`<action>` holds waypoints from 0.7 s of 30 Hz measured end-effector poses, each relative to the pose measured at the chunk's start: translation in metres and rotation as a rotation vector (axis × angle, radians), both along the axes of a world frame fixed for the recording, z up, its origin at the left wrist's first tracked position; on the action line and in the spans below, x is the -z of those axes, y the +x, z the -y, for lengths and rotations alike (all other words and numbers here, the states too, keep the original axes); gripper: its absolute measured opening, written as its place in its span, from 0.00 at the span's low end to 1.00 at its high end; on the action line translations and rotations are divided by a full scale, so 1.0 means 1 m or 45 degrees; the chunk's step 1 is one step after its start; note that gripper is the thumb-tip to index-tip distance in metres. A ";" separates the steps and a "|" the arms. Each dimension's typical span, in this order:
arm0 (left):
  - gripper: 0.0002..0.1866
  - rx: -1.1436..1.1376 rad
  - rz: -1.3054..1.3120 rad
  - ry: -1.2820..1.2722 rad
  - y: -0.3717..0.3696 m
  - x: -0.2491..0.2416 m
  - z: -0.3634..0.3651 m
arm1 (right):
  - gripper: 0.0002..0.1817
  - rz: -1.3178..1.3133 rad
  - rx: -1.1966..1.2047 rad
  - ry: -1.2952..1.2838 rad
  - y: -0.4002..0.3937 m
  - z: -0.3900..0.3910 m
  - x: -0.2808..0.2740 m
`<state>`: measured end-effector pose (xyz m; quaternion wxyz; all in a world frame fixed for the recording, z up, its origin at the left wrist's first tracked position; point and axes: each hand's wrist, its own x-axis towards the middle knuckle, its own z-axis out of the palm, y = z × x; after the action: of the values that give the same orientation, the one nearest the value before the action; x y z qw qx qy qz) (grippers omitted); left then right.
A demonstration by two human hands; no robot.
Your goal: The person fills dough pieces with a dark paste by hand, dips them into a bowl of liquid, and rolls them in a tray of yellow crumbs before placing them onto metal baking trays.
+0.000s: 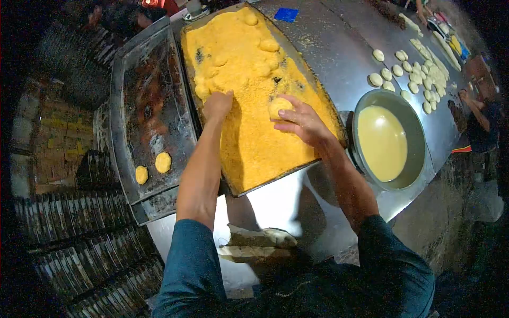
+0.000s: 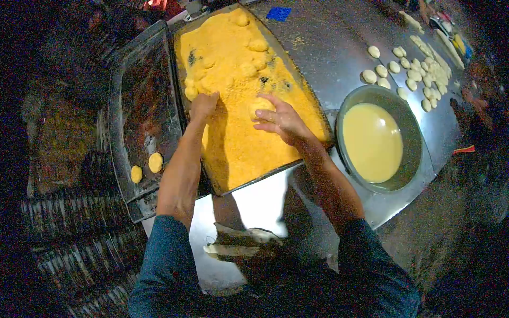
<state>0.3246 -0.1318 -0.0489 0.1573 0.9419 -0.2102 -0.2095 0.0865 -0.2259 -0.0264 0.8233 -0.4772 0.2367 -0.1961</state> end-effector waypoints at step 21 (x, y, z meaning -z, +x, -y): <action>0.26 -0.140 -1.150 -1.538 -0.070 -0.037 -0.057 | 0.20 -0.249 0.105 -0.470 -0.021 -0.004 0.007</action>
<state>0.2547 -0.0750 -0.0124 0.7273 0.5237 -0.1562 -0.4151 0.0659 -0.2223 -0.0333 0.6864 -0.6266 0.2947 -0.2224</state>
